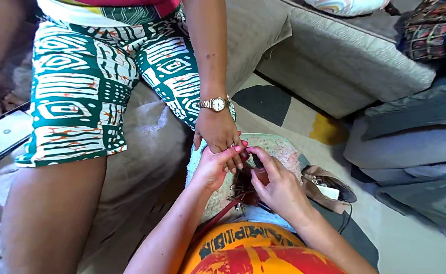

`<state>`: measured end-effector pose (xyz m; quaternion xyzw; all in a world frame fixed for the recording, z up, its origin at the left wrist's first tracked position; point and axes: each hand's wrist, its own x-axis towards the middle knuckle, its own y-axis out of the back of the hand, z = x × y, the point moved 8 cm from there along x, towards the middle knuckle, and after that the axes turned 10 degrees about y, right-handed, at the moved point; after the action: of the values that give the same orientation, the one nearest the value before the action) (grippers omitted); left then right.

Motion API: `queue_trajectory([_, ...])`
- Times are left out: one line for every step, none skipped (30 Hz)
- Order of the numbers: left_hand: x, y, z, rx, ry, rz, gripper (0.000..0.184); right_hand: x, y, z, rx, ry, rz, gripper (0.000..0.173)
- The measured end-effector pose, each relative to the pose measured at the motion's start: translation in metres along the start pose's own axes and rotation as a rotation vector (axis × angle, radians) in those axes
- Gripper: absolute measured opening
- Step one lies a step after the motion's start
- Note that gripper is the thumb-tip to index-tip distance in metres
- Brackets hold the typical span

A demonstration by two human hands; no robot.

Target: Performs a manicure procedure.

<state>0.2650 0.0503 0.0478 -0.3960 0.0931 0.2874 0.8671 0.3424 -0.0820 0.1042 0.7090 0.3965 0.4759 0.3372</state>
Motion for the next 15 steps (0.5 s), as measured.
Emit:
queue_trajectory([0.0000,0.0005,0.0004,-0.009,0.001,0.006,0.031,-0.0004,-0.0003,-0.0004,-0.008,0.008,0.001,0.053])
queue_trajectory([0.0000,0.0010,0.0006,-0.015,0.001,0.014,0.032,-0.0006,-0.0007,-0.0008,-0.010,0.015,0.005,0.053])
queue_trajectory([0.0004,0.0015,0.0009,-0.016,-0.001,0.021,0.033,-0.0003,-0.0011,-0.0014,-0.010,0.024,0.014,0.053])
queue_trajectory([0.0005,0.0021,0.0008,-0.014,-0.002,0.033,0.033,0.0002,-0.0015,-0.0026,-0.007,0.034,0.024,0.052])
queue_trajectory([0.0003,0.0025,0.0002,-0.011,-0.002,0.045,0.034,0.0010,-0.0018,-0.0039,-0.005,0.044,0.034,0.051])
queue_trajectory([0.0006,0.0029,-0.0004,-0.009,-0.002,0.056,0.034,0.0024,-0.0020,-0.0049,-0.006,0.051,0.040,0.049])
queue_trajectory([0.0009,0.0029,-0.0009,-0.006,-0.002,0.064,0.034,0.0041,-0.0021,-0.0055,-0.010,0.057,0.046,0.047])
queue_trajectory([0.0009,0.0028,-0.0010,-0.006,-0.002,0.077,0.034,0.0059,-0.0023,-0.0057,-0.022,0.061,0.050,0.046])
queue_trajectory([0.0005,0.0029,-0.0008,-0.006,-0.003,0.088,0.034,0.0073,-0.0024,-0.0057,-0.031,0.061,0.050,0.046])
queue_trajectory([0.0000,0.0030,-0.0005,-0.006,-0.003,0.095,0.034,0.0080,-0.0025,-0.0056,-0.039,0.061,0.049,0.046])
queue_trajectory([-0.0001,0.0029,-0.0001,-0.006,-0.004,0.098,0.034,0.0078,-0.0022,-0.0052,-0.048,0.060,0.049,0.047])
queue_trajectory([0.0001,0.0027,0.0003,-0.008,-0.007,0.101,0.034,0.0071,-0.0015,-0.0048,-0.056,0.060,0.048,0.049])
queue_trajectory([0.0004,0.0025,0.0007,-0.010,-0.010,0.105,0.033,0.0059,-0.0005,-0.0048,-0.063,0.061,0.047,0.051])
queue_trajectory([0.0007,0.0022,0.0009,-0.011,-0.011,0.106,0.032,0.0042,0.0008,-0.0051,-0.063,0.062,0.042,0.052])
queue_trajectory([0.0008,0.0018,0.0010,-0.012,-0.009,0.107,0.034,0.0024,0.0018,-0.0058,-0.063,0.066,0.035,0.052])
